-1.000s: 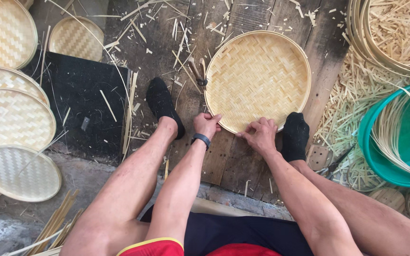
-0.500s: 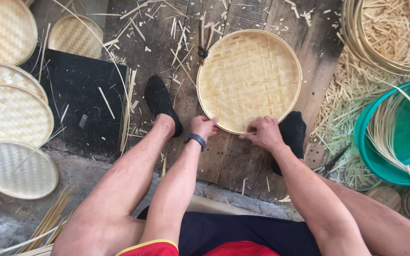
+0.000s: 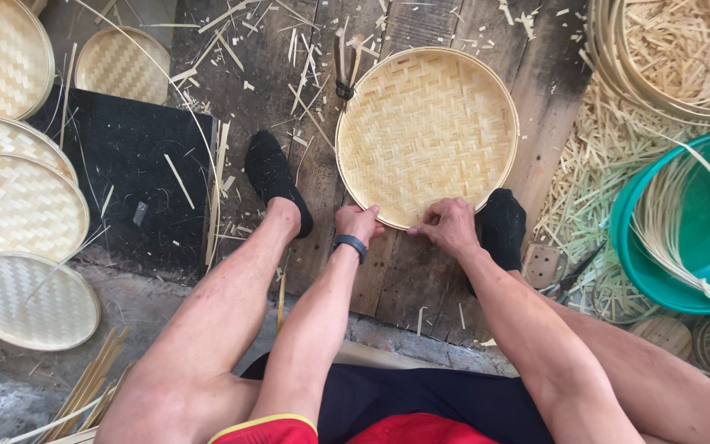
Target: The person fits a circular bamboo rim onto a woven basket base, secures it by threading bamboo strips through the weave, and applies glue to the joints.
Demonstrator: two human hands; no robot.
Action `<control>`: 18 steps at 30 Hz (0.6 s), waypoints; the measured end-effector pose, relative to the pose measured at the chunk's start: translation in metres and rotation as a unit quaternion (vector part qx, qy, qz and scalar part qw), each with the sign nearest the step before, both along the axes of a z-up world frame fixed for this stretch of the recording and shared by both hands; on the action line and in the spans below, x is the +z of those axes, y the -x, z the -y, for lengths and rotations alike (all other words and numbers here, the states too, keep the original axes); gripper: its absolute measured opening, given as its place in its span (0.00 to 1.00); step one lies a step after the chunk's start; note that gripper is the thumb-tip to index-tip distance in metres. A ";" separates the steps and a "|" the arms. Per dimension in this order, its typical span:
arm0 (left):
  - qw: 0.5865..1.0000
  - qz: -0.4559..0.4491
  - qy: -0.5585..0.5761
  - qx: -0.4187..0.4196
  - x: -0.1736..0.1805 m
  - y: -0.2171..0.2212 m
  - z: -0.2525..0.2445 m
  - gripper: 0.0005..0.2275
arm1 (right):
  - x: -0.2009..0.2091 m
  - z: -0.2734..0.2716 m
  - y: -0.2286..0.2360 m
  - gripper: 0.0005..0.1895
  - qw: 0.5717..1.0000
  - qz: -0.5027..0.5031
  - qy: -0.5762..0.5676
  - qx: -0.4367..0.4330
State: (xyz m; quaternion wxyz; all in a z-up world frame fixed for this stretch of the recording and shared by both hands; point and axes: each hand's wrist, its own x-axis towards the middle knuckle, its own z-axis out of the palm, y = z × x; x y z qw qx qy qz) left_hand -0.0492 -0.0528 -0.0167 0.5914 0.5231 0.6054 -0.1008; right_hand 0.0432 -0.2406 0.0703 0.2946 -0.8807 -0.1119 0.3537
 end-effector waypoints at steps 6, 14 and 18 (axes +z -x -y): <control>0.997 0.035 -0.070 -0.015 0.003 0.007 -0.016 0.15 | 0.045 0.003 -0.049 0.16 0.980 -0.113 -0.052 -0.155; 0.995 0.078 -0.040 -0.039 0.008 0.000 0.010 0.13 | 0.194 0.098 -0.140 0.22 0.926 0.162 0.224 0.257; 0.998 0.063 0.004 -0.001 0.022 -0.004 0.004 0.12 | 0.219 0.146 -0.135 0.19 0.904 0.215 0.197 0.313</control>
